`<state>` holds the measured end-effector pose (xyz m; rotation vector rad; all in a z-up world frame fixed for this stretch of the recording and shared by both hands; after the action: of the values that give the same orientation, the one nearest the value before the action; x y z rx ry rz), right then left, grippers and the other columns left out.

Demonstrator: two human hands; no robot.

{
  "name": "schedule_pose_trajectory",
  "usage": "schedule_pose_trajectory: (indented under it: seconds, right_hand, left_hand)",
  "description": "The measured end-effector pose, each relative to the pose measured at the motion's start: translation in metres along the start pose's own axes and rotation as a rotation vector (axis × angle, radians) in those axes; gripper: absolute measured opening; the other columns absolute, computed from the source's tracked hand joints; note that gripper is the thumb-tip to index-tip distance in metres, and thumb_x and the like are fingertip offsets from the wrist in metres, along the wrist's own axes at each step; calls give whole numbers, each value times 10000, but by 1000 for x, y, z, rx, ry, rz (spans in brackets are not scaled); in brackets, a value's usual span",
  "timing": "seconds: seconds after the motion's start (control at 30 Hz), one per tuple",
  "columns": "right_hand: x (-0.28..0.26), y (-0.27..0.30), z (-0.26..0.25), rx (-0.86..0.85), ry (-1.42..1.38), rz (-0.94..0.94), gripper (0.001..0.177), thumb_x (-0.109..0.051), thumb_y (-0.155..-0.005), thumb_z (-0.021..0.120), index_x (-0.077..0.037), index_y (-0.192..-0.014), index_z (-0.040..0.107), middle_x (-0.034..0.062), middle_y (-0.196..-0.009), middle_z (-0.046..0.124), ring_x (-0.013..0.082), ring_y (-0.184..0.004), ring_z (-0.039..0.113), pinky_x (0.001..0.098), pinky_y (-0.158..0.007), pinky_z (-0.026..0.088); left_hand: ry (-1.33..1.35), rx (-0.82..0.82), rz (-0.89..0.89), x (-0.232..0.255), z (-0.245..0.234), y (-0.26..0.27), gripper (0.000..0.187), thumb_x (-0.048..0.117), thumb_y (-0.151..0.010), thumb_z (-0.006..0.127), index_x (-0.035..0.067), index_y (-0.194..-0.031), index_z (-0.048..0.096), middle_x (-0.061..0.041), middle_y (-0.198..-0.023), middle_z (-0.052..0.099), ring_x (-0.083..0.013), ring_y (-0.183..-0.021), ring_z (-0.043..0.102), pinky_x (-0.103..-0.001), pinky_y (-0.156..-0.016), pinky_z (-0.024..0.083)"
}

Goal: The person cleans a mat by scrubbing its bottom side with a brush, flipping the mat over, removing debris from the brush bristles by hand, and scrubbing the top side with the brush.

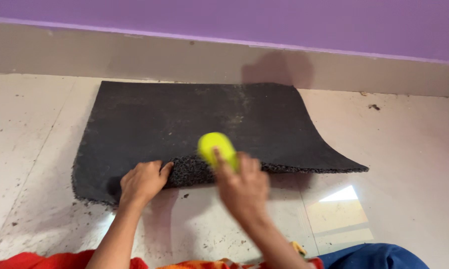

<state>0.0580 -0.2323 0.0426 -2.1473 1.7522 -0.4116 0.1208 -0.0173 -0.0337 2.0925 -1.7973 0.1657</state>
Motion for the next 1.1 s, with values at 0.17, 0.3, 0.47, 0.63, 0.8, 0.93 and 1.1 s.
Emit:
schedule_pose_trajectory:
  seconds: [0.17,0.3,0.47,0.63,0.8,0.93,1.1]
  right_hand:
    - [107,21,-21,210,234,149,421,-353,-984,648,-294,-1400,626,193,-1080,689,257,-768,633,335,-572,517]
    - [135,22,-28,207,176,333,475,-330,-974,643,-230,-1436,609,246,-1118,672,285,-799,626,301,-485,495]
    - [43,14,-15,302,84,28,423,-308,-991,649,-281,-1411,599,186,-1086,688,247,-794,613,305,-490,468]
    - [68,11,4,302,169,23,418,-356,-982,615,-297,-1395,605,173,-1077,692,251,-787,622,303,-507,493]
    - [194,35,-10,276,173,432,511,-372,-1046,612,-226,-1530,543,228,-1094,628,291,-848,607,359,-535,520]
    - [204,40,-3,262,186,550,567,-389,-1017,627,-226,-1550,521,242,-1151,576,326,-920,604,399,-571,545]
    - [201,34,3,297,122,562,560,-383,-994,636,-250,-1529,534,217,-1175,565,354,-992,586,429,-642,553]
  left_hand:
    - [-1,-33,-24,-2,5,-10,512,557,-1015,457,153,-1016,771,-109,-980,782,-307,-1006,734,-458,-872,574]
    - [-13,-33,-37,-1,4,-9,513,561,-1009,453,162,-1052,771,-103,-1047,771,-304,-1065,711,-461,-898,559]
    - [-32,-93,-112,2,3,-8,514,574,-1016,449,187,-1056,785,-84,-1039,783,-277,-1074,722,-453,-921,557]
    - [-56,-99,-151,-1,2,-9,511,585,-1019,454,192,-1078,776,-85,-1041,784,-293,-1071,724,-456,-918,559]
    - [-40,-108,-169,-3,10,-15,539,592,-1020,458,175,-1075,794,-99,-1041,799,-294,-1102,724,-463,-954,555]
    - [-36,-69,-121,-4,13,-22,479,568,-1001,477,204,-1181,731,-105,-1116,749,-330,-1168,666,-488,-986,515]
    - [-205,72,300,63,17,-7,518,347,-861,496,160,-1321,647,-47,-640,722,-175,-532,655,-351,-520,561]
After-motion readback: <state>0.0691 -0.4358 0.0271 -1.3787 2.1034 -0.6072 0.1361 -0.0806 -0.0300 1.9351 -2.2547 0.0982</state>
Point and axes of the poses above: each hand's wrist, its own y-axis away from the middle knuckle, its own z-axis out of the palm, x = y × z, the point moved 7 cm from there along -y, towards the middle knuckle
